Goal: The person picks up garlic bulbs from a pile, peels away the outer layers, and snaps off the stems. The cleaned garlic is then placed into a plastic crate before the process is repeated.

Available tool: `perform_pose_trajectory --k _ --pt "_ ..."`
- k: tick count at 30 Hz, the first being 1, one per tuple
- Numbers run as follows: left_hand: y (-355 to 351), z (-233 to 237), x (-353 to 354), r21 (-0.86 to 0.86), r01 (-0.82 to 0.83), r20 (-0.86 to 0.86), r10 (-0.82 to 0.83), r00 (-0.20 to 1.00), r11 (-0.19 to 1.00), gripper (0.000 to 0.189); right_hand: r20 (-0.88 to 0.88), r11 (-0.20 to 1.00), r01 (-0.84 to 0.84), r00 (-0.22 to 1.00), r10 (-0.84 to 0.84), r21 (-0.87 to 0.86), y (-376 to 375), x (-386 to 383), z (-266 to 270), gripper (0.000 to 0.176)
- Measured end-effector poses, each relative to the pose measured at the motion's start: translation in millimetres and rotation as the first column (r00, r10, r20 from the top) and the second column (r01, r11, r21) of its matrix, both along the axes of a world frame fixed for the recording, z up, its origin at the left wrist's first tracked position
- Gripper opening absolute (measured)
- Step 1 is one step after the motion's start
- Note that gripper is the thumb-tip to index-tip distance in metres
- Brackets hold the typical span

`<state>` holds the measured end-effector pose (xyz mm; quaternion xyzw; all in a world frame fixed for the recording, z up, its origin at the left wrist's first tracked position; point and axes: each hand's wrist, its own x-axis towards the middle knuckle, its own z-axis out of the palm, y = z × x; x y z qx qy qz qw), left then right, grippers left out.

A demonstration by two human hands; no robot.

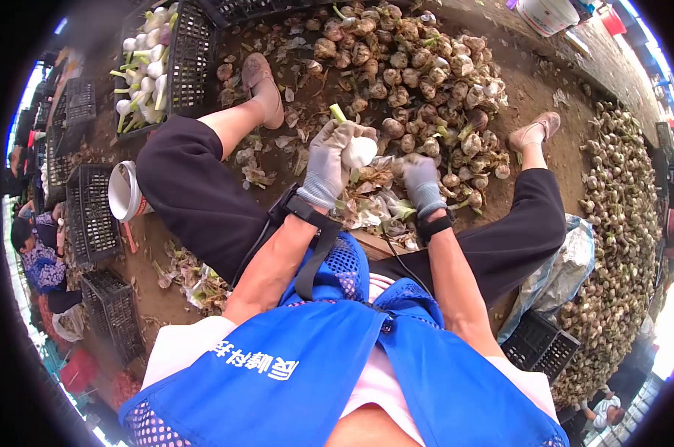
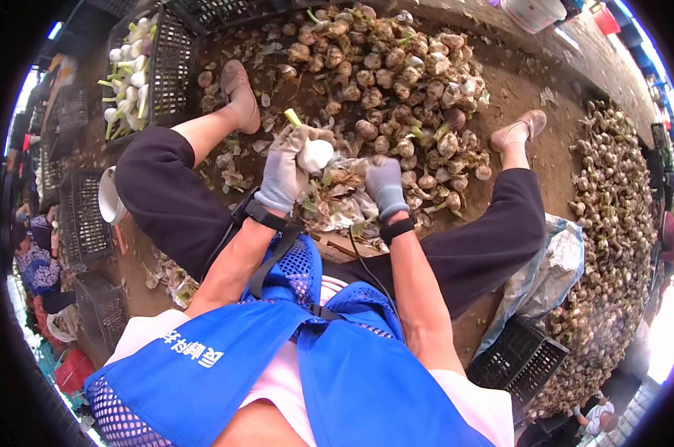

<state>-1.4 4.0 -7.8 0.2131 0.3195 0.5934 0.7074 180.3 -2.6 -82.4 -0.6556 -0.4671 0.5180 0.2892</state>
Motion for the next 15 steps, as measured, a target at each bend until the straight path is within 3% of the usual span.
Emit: perform_pose_trajectory --k 1,2,3,5,7,8,9,10,11,12,13,15 --pt "2 -1 -2 0.007 -0.005 -0.001 0.005 1.0 1.0 0.023 0.296 0.981 -0.19 0.936 0.191 -0.034 2 8 -19 0.019" --pt "2 -3 -4 -0.037 -0.028 0.084 0.031 0.996 0.999 0.024 0.429 0.929 -0.361 0.828 0.36 -0.084 -1 12 -22 0.021" --pt "1 -7 -6 -0.087 -0.049 0.166 0.063 0.984 0.995 0.025 0.4 0.912 -0.391 0.822 0.406 -0.121 -2 7 -4 0.029" --pt "3 -16 -8 -0.086 -0.068 0.15 0.08 0.985 0.994 0.027 0.265 0.933 -0.24 0.949 0.168 0.268 -10 -2 31 0.038" --pt "3 -17 -3 -0.042 -0.117 0.057 0.12 0.991 0.992 0.03 -0.076 0.934 -0.11 0.987 0.144 0.341 -7 -11 43 0.045" --pt "0 -6 -2 0.02 -0.052 -0.137 0.054 0.989 0.998 0.031 -0.266 0.929 -0.039 0.953 0.145 0.367 -1 -19 59 0.045" --pt "-2 0 0 0.074 -0.002 -0.3 0.025 0.954 0.997 0.021 -0.492 0.995 -0.088 0.865 0.102 0.053 -5 -29 104 0.048" --pt "-3 6 6 -0.009 0.07 -0.381 -0.068 0.922 0.997 0.02 -0.602 0.98 -0.149 0.774 0.198 0.13 -1 -41 88 0.049" --pt "-3 -27 14 0.079 0.067 -0.497 -0.019 0.868 0.995 0.022 -0.508 0.984 -0.05 0.851 0.131 0.17 -6 -48 49 0.047" --pt "-3 -60 19 -0.058 0.093 -0.49 -0.109 0.865 0.994 0.025 -0.416 0.983 -0.027 0.904 0.102 0.183 -15 -43 23 0.042" --pt "-3 -82 20 -0.107 0.059 -0.328 -0.092 0.94 0.992 0.028 -0.812 0.971 0.037 0.542 -0.217 -0.234 -23 -48 30 0.031" --pt "-4 -77 15 -0.372 -0.133 -0.241 0.043 0.97 0.919 0.017 -0.798 0.843 -0.093 0.39 -0.459 -0.53 -24 -30 -41 0.026"
